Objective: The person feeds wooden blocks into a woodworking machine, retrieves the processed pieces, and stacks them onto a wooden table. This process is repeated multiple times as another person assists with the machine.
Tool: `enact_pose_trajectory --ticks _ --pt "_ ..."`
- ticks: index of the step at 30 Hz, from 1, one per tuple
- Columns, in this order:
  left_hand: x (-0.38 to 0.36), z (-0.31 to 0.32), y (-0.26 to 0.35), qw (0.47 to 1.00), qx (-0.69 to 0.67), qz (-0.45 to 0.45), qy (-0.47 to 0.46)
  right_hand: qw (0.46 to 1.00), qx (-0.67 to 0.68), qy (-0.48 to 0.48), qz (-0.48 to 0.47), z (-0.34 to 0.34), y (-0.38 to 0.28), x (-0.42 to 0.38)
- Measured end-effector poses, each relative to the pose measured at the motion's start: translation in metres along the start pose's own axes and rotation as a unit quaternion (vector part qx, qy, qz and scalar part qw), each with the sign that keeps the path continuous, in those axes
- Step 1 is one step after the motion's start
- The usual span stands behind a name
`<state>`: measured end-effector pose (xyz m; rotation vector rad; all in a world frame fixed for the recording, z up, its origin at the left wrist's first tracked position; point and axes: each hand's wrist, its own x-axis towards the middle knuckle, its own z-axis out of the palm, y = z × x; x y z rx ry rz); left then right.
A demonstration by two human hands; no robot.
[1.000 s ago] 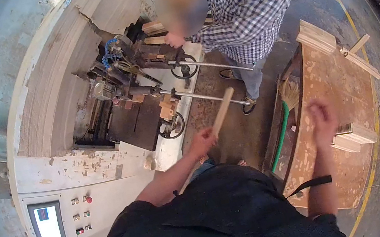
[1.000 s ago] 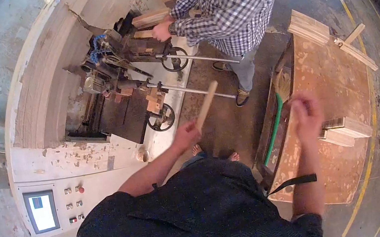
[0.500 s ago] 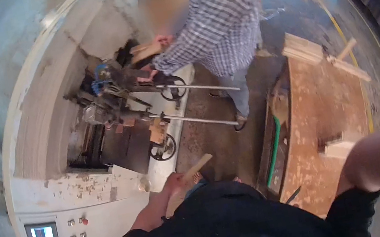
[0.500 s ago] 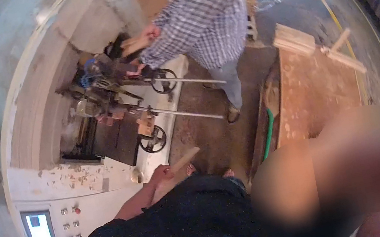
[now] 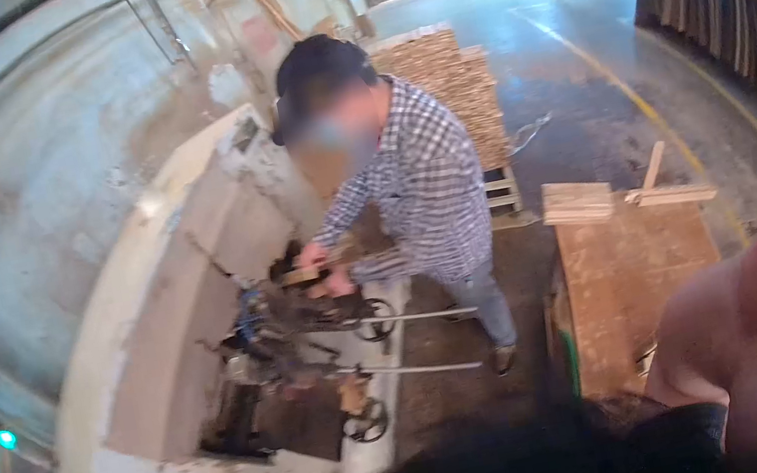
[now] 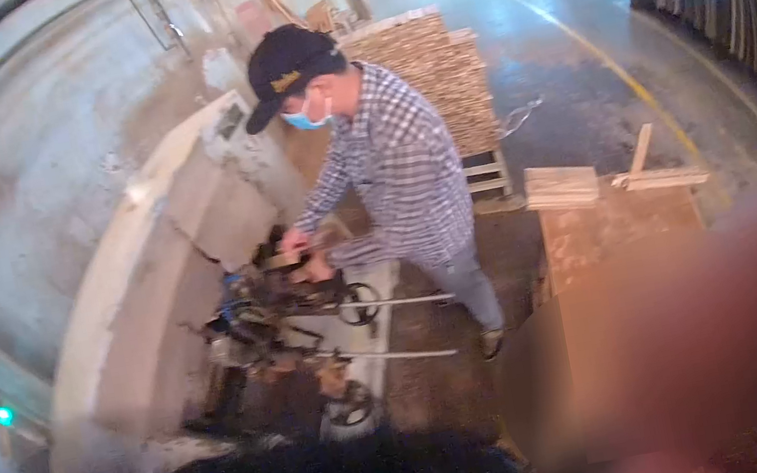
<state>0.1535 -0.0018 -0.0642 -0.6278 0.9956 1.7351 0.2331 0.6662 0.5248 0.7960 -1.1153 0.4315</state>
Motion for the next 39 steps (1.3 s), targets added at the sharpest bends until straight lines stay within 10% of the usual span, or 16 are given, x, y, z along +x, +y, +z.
enact_pose_trajectory --ticks 9,14,20,24,32,39 --pt "-0.11 -0.057 -0.05 0.995 0.1 -0.001 0.015 0.998 -0.005 0.056 0.036 0.031 -0.055 0.041" --pt "0.117 0.135 0.262 0.931 0.3 0.121 -0.171 0.972 -0.074 0.067 -0.214 0.065 -0.053 0.058" --pt "0.236 0.331 0.427 0.829 0.463 0.148 -0.277 0.927 -0.16 0.05 -0.335 0.061 -0.039 0.089" --pt "0.275 0.343 0.382 0.81 0.487 0.123 -0.303 0.933 -0.165 0.018 -0.319 0.067 -0.032 0.085" --pt "0.111 0.045 0.257 0.835 0.531 -0.019 -0.145 0.973 -0.198 0.087 -0.083 0.067 -0.078 -0.009" --pt "0.159 -0.026 0.002 0.888 0.42 -0.018 -0.186 0.999 -0.046 0.001 0.006 0.131 -0.057 -0.025"
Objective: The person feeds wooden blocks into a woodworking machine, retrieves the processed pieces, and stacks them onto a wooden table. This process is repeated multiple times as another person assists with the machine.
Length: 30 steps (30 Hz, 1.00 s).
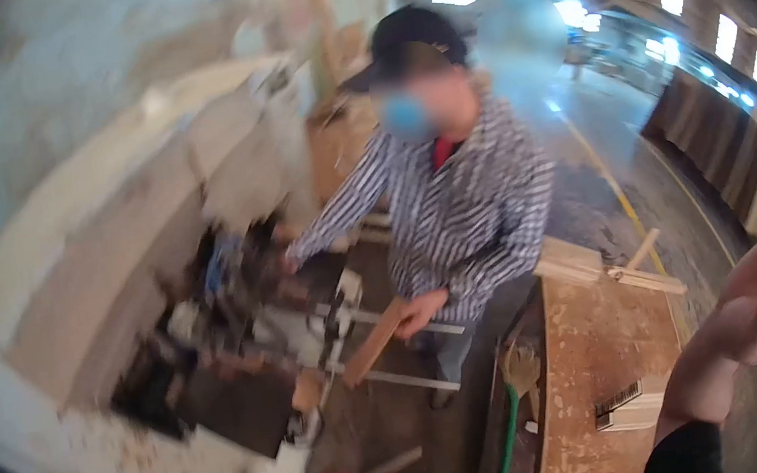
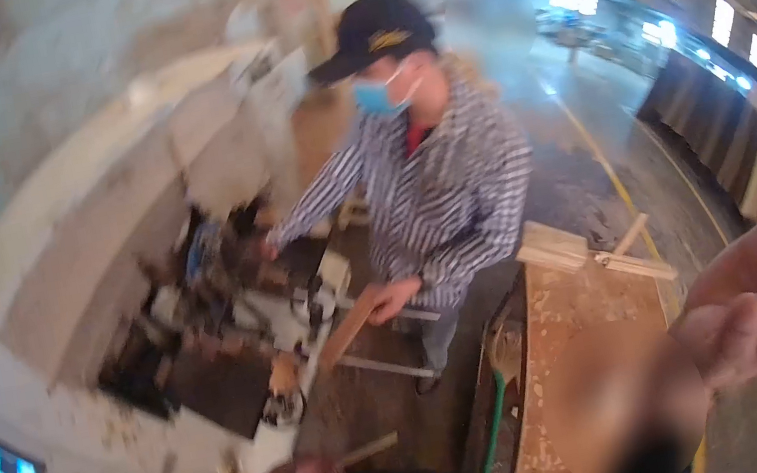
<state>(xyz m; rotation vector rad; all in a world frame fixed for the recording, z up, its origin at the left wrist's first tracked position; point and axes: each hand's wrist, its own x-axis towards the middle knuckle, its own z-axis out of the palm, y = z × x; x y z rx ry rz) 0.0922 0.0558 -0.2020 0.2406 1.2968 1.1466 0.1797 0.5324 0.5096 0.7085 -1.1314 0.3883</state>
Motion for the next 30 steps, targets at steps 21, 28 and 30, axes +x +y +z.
enact_pose_trajectory --ticks 21,28,30 --pt "-0.182 0.057 0.138 0.763 -0.176 0.219 0.582 0.588 0.266 -0.552 0.529 0.18 -0.208 -0.406" --pt "-0.192 0.026 0.093 0.733 -0.326 0.183 0.568 0.56 0.232 -0.67 0.428 0.312 -0.242 -0.486" --pt "-0.19 0.016 0.075 0.72 -0.333 0.21 0.572 0.541 0.138 -0.75 0.354 0.344 -0.253 -0.491"
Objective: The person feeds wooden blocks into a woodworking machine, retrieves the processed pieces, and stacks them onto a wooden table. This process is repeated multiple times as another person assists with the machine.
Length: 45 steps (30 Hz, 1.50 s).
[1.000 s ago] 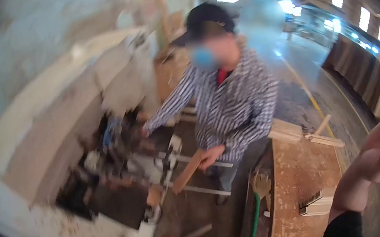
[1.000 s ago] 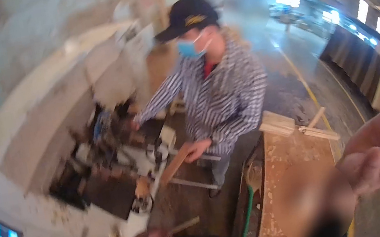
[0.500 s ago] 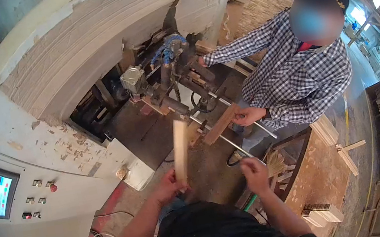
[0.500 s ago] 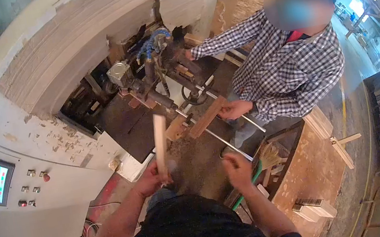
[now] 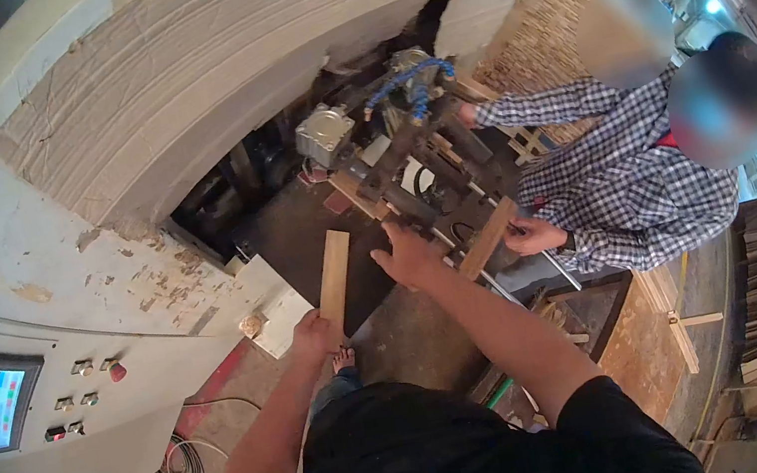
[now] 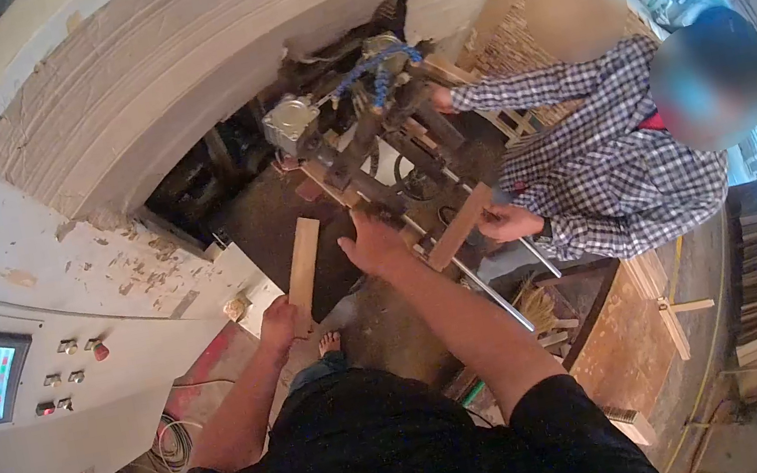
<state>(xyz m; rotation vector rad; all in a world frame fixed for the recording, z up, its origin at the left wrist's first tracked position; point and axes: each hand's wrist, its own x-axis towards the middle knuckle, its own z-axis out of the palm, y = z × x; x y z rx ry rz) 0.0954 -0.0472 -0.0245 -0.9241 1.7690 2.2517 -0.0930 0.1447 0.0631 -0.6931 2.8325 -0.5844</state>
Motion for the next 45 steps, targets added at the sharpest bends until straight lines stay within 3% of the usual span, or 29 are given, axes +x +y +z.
enact_pose_trajectory --ticks 2,6,9,11,12,21,24,25,27,28,30,33,35,38,40,41,43,45 --pt "0.009 -0.007 -0.004 0.993 0.111 0.024 -0.007 0.998 -0.03 -0.036 0.049 -0.007 -0.021 0.02" --pt "-0.009 -0.015 0.052 0.987 0.146 0.065 -0.011 0.981 -0.08 -0.068 0.161 0.001 -0.038 0.051" --pt "-0.004 -0.018 0.071 0.985 0.151 0.047 -0.073 0.984 -0.088 -0.023 0.155 0.013 -0.024 0.059" --pt "0.0 -0.004 0.087 0.987 0.123 -0.043 -0.098 0.986 -0.091 0.01 0.14 0.022 -0.015 0.059" --pt "0.004 0.002 0.089 0.987 0.118 -0.045 -0.095 0.987 -0.091 0.049 0.126 0.023 -0.013 0.06" --pt "0.028 0.013 0.079 0.984 0.099 -0.052 -0.14 0.98 -0.075 0.014 0.186 0.03 -0.01 0.067" --pt "0.038 0.015 0.075 0.977 0.141 -0.031 -0.158 0.987 -0.064 0.002 0.149 0.038 0.009 0.067" --pt "0.041 0.015 0.072 0.98 0.105 -0.029 -0.164 0.978 -0.131 0.143 0.069 0.046 0.011 0.064" --pt "0.044 0.017 0.076 0.979 0.081 -0.025 -0.188 0.981 -0.036 0.009 0.19 0.02 -0.01 0.068" --pt "0.045 0.017 0.079 0.978 0.108 -0.035 -0.176 0.978 -0.037 0.02 0.203 0.019 -0.007 0.068" --pt "0.053 0.009 0.064 0.975 0.142 -0.046 -0.164 0.984 -0.065 0.13 0.102 0.022 -0.008 0.065" --pt "0.059 0.005 0.053 0.975 0.158 -0.015 -0.158 0.985 -0.047 0.114 0.117 0.025 -0.007 0.064" --pt "0.051 0.01 0.069 0.974 0.133 -0.091 -0.16 0.983 -0.066 0.127 0.113 0.029 -0.003 0.065" --pt "0.045 0.012 0.082 0.977 0.097 -0.09 -0.168 0.982 -0.084 0.147 0.08 0.032 0.0 0.067" --pt "0.052 0.011 0.069 0.977 0.11 -0.069 -0.171 0.981 -0.005 -0.016 0.193 0.016 -0.011 0.069" --pt "0.053 0.008 0.065 0.975 0.122 -0.044 -0.178 0.982 -0.001 -0.025 0.185 0.021 -0.008 0.069" --pt "0.048 0.006 0.073 0.975 0.136 -0.047 -0.168 0.982 -0.083 0.145 0.084 0.04 0.003 0.068" --pt "0.047 0.01 0.081 0.968 0.17 -0.04 -0.179 0.985 -0.08 0.121 0.095 0.042 0.0 0.066"
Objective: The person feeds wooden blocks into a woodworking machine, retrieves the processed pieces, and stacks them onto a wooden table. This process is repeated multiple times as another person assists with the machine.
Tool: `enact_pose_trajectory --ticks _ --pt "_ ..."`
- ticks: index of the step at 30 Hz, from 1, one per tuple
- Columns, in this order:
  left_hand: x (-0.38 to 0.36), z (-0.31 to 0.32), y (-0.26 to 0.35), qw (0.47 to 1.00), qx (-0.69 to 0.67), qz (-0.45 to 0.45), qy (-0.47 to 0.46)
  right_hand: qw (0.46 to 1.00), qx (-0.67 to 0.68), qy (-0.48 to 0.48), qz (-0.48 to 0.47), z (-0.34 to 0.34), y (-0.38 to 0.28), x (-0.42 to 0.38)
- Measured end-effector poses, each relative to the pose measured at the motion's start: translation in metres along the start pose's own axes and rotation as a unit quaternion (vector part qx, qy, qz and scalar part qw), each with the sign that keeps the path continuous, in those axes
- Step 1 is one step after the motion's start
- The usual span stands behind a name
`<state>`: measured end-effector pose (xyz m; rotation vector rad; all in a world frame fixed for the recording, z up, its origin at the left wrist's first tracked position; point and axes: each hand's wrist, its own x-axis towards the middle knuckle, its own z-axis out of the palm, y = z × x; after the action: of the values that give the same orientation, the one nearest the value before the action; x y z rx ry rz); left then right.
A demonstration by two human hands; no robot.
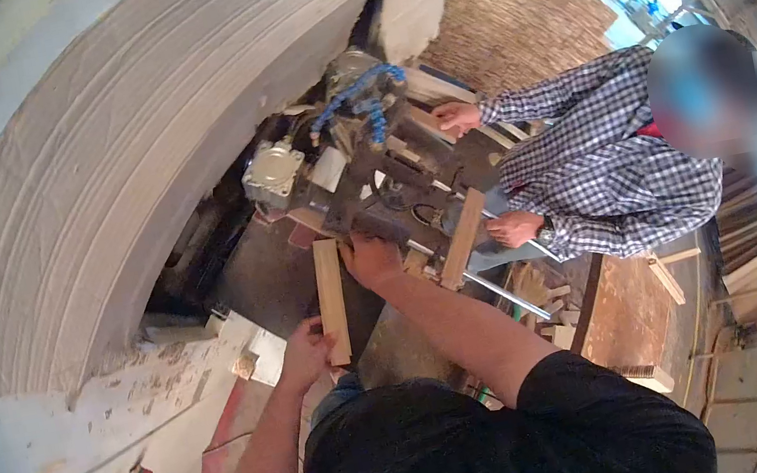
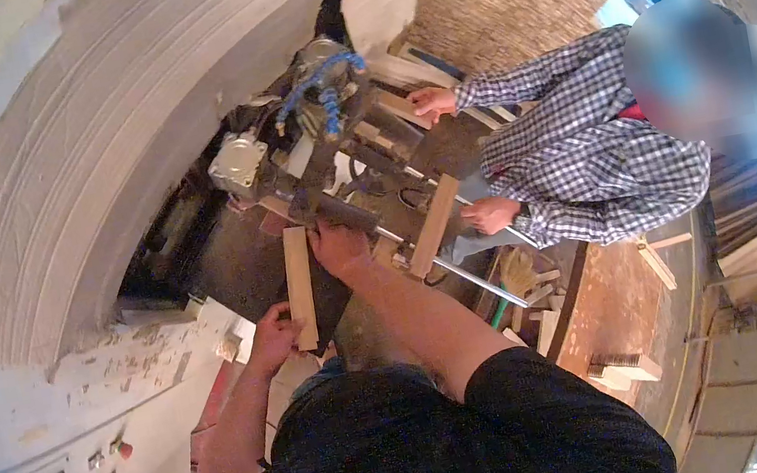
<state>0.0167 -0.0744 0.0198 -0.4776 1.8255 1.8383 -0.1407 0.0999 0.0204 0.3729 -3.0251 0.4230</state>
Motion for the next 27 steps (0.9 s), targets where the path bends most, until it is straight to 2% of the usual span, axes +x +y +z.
enact_pose_trajectory --ticks 1,2,3,5,8,10,15,17,23,25,27 --pt "-0.001 0.001 0.001 1.0 -0.003 -0.002 0.006 1.0 -0.007 -0.018 0.019 -0.001 0.0 0.0" --pt "-0.002 0.001 0.0 0.999 -0.036 -0.006 -0.002 0.992 0.008 -0.103 0.067 -0.012 -0.005 0.004" --pt "-0.002 0.001 0.0 0.998 -0.069 -0.011 -0.01 0.992 0.01 -0.107 0.062 -0.009 -0.002 0.004" --pt "-0.004 0.001 0.003 0.998 -0.06 -0.007 -0.007 1.0 -0.013 0.011 -0.007 -0.003 0.0 0.003" --pt "-0.008 0.0 0.009 0.997 -0.067 -0.029 -0.019 1.0 0.003 0.0 0.002 0.002 0.002 0.002" --pt "-0.006 -0.001 0.004 1.0 -0.002 -0.018 0.002 1.0 -0.007 -0.008 -0.005 0.002 0.004 0.001" --pt "-0.003 -0.002 -0.003 0.999 -0.035 -0.004 -0.014 1.0 -0.011 0.012 -0.018 -0.005 -0.001 0.002" --pt "-0.005 -0.004 -0.007 1.0 -0.024 0.003 -0.006 0.996 -0.016 -0.074 0.043 -0.011 -0.006 0.002" --pt "0.005 -0.015 -0.032 0.997 -0.035 0.049 -0.038 0.999 -0.028 0.029 -0.025 0.0 0.002 -0.002" --pt "-0.001 -0.014 -0.025 0.99 -0.123 0.035 -0.053 1.0 0.001 0.003 -0.01 -0.004 0.0 -0.002" --pt "-0.003 -0.013 -0.019 0.99 -0.128 0.014 -0.051 0.999 0.029 -0.024 0.006 -0.006 0.0 -0.002"
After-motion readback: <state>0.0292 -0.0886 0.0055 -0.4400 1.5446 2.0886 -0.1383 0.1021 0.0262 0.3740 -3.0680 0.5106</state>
